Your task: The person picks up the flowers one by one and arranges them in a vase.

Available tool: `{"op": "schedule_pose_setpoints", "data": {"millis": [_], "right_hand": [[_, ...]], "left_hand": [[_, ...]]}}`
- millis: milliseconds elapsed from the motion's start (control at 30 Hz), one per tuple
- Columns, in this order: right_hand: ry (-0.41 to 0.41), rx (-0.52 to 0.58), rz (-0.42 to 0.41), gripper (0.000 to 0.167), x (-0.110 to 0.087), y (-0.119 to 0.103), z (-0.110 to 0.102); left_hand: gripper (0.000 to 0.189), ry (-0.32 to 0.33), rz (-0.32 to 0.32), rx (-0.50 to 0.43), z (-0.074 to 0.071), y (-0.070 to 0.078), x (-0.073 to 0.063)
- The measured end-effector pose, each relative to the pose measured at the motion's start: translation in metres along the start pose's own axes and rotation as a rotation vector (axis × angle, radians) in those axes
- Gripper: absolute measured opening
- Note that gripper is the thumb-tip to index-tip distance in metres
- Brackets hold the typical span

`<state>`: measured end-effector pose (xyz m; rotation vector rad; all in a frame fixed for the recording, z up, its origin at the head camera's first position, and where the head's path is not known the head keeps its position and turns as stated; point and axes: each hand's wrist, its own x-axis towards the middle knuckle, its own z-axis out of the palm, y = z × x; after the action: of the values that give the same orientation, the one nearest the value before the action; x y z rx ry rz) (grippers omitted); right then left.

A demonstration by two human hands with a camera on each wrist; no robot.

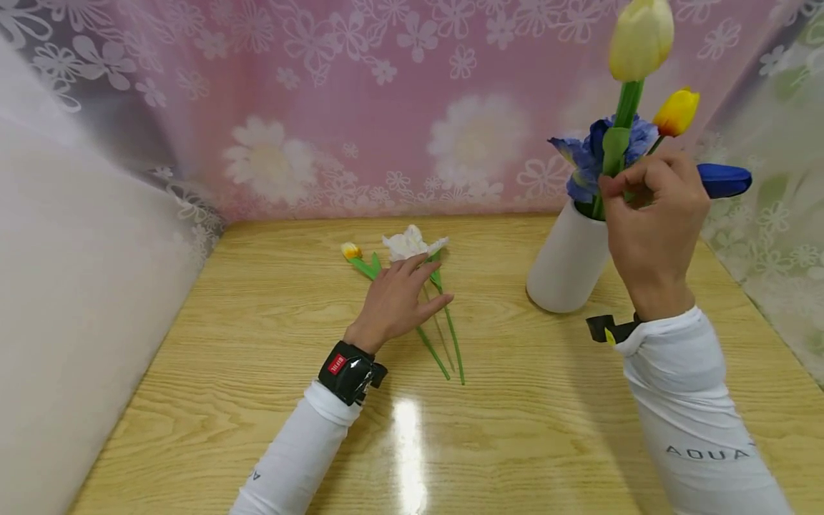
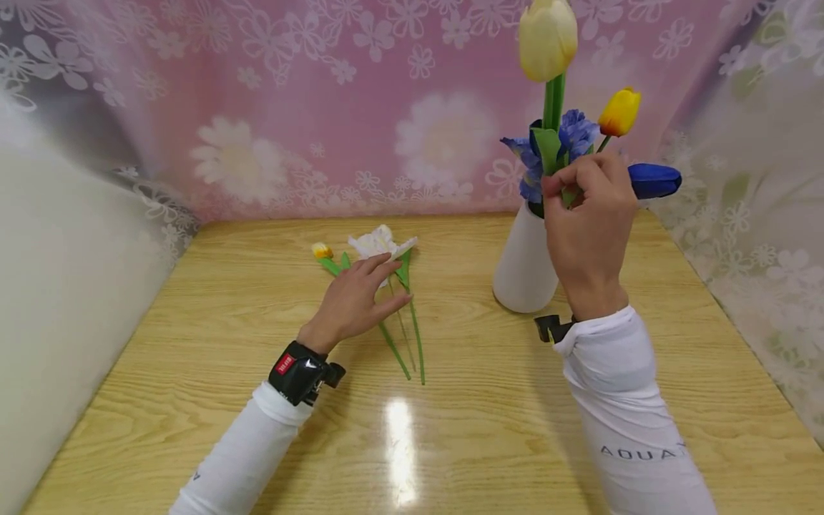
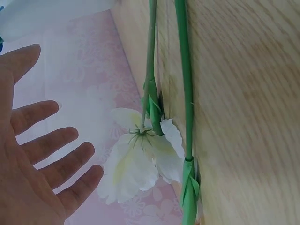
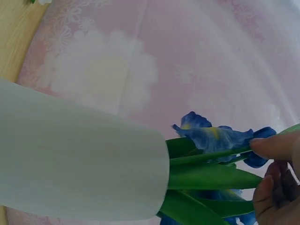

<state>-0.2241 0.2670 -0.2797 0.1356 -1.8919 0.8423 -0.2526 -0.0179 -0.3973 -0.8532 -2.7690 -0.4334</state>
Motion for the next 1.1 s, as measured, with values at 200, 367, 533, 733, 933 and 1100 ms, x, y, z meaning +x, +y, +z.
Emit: {"op": "schedule_pose_setpoints", "data": {"millis": [200,367,533,733,933,1100], "right_hand": [[0.011,-0.003,-0.089,0.026,-0.01,0.003,0.001],[-0.156,-0.13,-0.044,0.015,-0.014,-0.006,-0.007],[-0.296,-0.182,0.014,0.014,-0.022,-0.019,-0.016],[-0.371,-0.123,-0.006,0.012,-0.034,-0.02,-0.014],[-0.5,-0.077,0.023,0.012,-0.05,-0.012,-0.005],[-0.632,-0.003,0.071,0.014,-0.068,0.0,0.016]], "left_hand": [[0.06,0.016,0.005,-0.011,0.0,-0.003,-0.004],[0.058,0.017,-0.001,-0.005,0.001,-0.005,-0.006],[0.058,0.013,-0.014,-0.002,0.002,-0.008,-0.009],[0.056,-0.003,-0.03,-0.005,0.002,-0.011,-0.012],[0.054,0.003,-0.04,-0.015,0.001,-0.015,-0.015],[0.054,-0.009,-0.051,-0.011,0.001,-0.018,-0.019]]}}
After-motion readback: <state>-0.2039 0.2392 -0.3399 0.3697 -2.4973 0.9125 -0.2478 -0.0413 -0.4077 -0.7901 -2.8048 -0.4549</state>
